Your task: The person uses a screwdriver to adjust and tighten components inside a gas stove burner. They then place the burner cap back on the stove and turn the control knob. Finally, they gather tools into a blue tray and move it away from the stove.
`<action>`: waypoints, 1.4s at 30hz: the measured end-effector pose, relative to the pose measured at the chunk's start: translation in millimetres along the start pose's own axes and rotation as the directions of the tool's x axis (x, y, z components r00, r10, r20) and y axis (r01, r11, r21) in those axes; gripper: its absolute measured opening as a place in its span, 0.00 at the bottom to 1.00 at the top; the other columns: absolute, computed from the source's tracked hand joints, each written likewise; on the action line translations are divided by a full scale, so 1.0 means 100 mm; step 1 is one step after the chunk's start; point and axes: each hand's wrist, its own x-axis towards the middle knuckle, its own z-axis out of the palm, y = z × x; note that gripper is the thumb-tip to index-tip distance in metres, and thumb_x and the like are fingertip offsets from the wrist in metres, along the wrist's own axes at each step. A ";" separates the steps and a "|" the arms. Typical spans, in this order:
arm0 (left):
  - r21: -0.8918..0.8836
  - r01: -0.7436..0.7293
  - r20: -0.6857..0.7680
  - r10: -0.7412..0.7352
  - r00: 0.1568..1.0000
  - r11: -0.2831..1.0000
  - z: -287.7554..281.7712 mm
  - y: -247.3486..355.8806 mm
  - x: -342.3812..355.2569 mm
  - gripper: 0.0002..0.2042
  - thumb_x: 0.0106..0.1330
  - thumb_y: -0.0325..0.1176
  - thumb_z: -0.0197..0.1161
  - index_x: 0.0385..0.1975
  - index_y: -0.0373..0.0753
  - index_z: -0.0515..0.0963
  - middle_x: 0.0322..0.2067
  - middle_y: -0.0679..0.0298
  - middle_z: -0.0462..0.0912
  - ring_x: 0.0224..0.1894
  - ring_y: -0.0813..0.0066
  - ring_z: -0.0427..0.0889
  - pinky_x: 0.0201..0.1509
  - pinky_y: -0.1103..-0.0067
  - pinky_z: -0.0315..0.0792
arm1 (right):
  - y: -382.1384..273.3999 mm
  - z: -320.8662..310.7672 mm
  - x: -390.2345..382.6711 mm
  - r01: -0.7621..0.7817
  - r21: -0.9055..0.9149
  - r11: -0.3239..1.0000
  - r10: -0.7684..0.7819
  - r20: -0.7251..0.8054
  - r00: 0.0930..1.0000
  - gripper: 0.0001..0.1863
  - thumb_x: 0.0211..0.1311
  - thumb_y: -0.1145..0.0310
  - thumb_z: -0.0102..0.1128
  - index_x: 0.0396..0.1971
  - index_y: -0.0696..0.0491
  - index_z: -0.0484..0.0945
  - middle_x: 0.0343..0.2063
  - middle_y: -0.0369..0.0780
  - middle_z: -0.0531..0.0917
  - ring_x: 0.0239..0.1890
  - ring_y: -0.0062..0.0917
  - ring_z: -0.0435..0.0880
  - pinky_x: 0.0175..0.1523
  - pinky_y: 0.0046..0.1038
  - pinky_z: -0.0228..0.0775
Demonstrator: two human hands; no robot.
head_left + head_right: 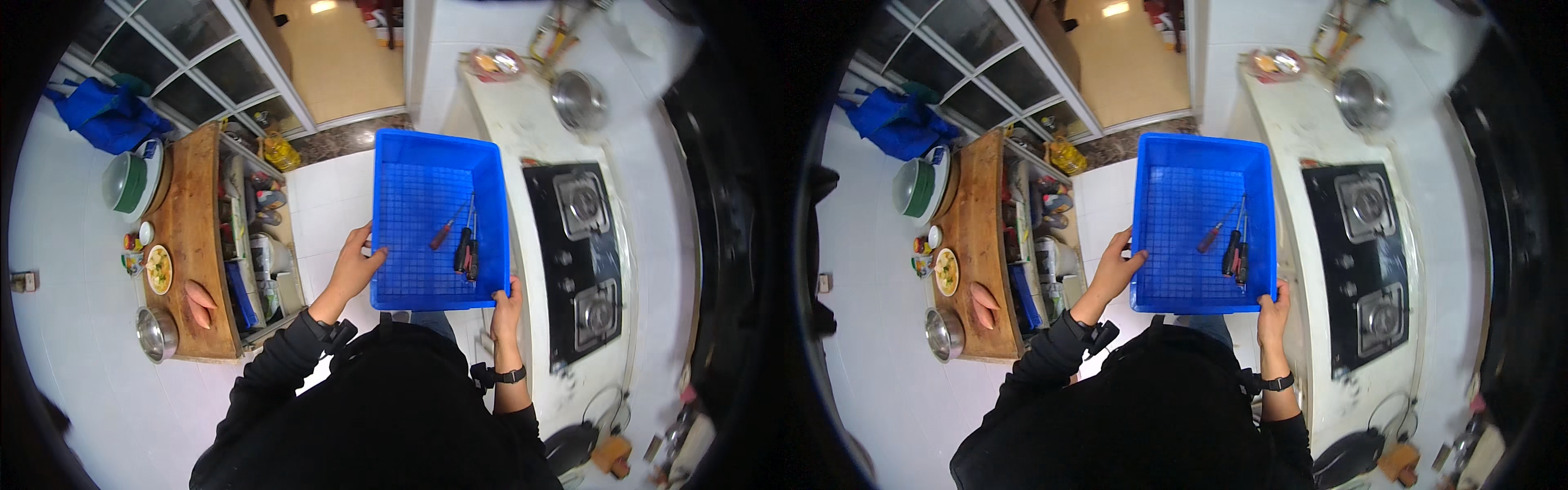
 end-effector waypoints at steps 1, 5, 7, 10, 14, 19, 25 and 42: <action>-0.006 0.017 -0.041 -0.017 0.999 1.000 -0.15 -0.10 0.15 0.32 0.62 0.30 0.66 0.67 0.34 0.67 0.51 0.55 0.74 0.46 0.67 0.77 0.49 0.75 0.75 | -0.03 0.24 0.24 0.031 -0.009 0.999 -0.030 0.081 0.996 0.16 0.52 0.80 0.48 0.43 0.56 0.73 0.33 0.33 0.75 0.35 0.17 0.70 0.42 0.19 0.64; -0.088 0.143 -0.195 -0.158 0.968 0.986 -0.63 -0.43 0.77 0.30 0.63 0.28 0.64 0.67 0.34 0.68 0.53 0.55 0.75 0.50 0.65 0.78 0.52 0.73 0.75 | -0.20 1.22 1.21 0.039 -0.163 0.986 0.006 0.266 0.964 0.20 0.53 0.80 0.48 0.48 0.59 0.73 0.35 0.36 0.77 0.38 0.19 0.73 0.45 0.21 0.66; -0.167 0.231 -0.248 -0.268 0.931 0.959 -0.85 -0.51 1.04 0.29 0.63 0.27 0.63 0.67 0.34 0.68 0.53 0.55 0.75 0.52 0.65 0.78 0.54 0.72 0.75 | -0.32 1.72 1.63 -0.035 -0.126 0.991 0.075 0.329 0.941 0.21 0.52 0.78 0.49 0.49 0.60 0.72 0.36 0.38 0.77 0.38 0.20 0.74 0.45 0.22 0.67; -0.213 0.200 -0.350 -0.266 0.898 0.956 -1.18 -0.58 1.52 0.28 0.64 0.28 0.63 0.66 0.34 0.70 0.52 0.55 0.76 0.50 0.65 0.79 0.55 0.72 0.75 | -0.58 2.41 2.31 -0.050 -0.203 0.978 0.142 0.465 0.874 0.21 0.50 0.77 0.49 0.48 0.60 0.72 0.36 0.37 0.75 0.37 0.20 0.72 0.44 0.22 0.66; -0.172 0.173 -0.507 -0.238 0.828 0.970 -1.50 -0.68 2.27 0.25 0.64 0.28 0.61 0.63 0.33 0.72 0.50 0.58 0.81 0.50 0.72 0.79 0.54 0.76 0.75 | -0.87 3.33 3.20 -0.001 -0.242 0.970 0.146 0.582 0.800 0.21 0.50 0.77 0.49 0.48 0.60 0.72 0.36 0.37 0.75 0.38 0.20 0.72 0.44 0.21 0.65; -0.355 0.225 -0.502 -0.389 0.773 0.907 -1.98 -0.84 3.58 0.30 0.61 0.30 0.64 0.66 0.33 0.69 0.52 0.52 0.76 0.48 0.64 0.80 0.54 0.72 0.76 | -1.16 4.54 4.30 0.132 -0.369 0.920 0.116 0.579 0.807 0.21 0.52 0.76 0.49 0.48 0.62 0.73 0.37 0.40 0.77 0.37 0.22 0.74 0.46 0.23 0.68; -0.283 0.291 -0.372 -0.384 0.845 0.914 -2.88 -0.74 5.62 0.29 0.62 0.32 0.62 0.65 0.32 0.70 0.53 0.51 0.76 0.48 0.62 0.81 0.54 0.71 0.76 | -1.72 5.73 5.44 0.055 -0.339 0.939 0.119 0.471 0.874 0.20 0.52 0.77 0.48 0.47 0.61 0.73 0.38 0.40 0.78 0.39 0.23 0.75 0.47 0.24 0.68; -0.292 0.299 -0.526 -0.414 0.743 0.908 -5.05 -0.13 11.01 0.21 0.61 0.31 0.59 0.55 0.34 0.78 0.44 0.59 0.83 0.43 0.73 0.82 0.49 0.76 0.75 | -3.23 9.82 9.82 0.089 -0.396 0.914 0.161 0.555 0.817 0.19 0.51 0.77 0.50 0.46 0.61 0.74 0.37 0.40 0.79 0.39 0.24 0.76 0.48 0.25 0.70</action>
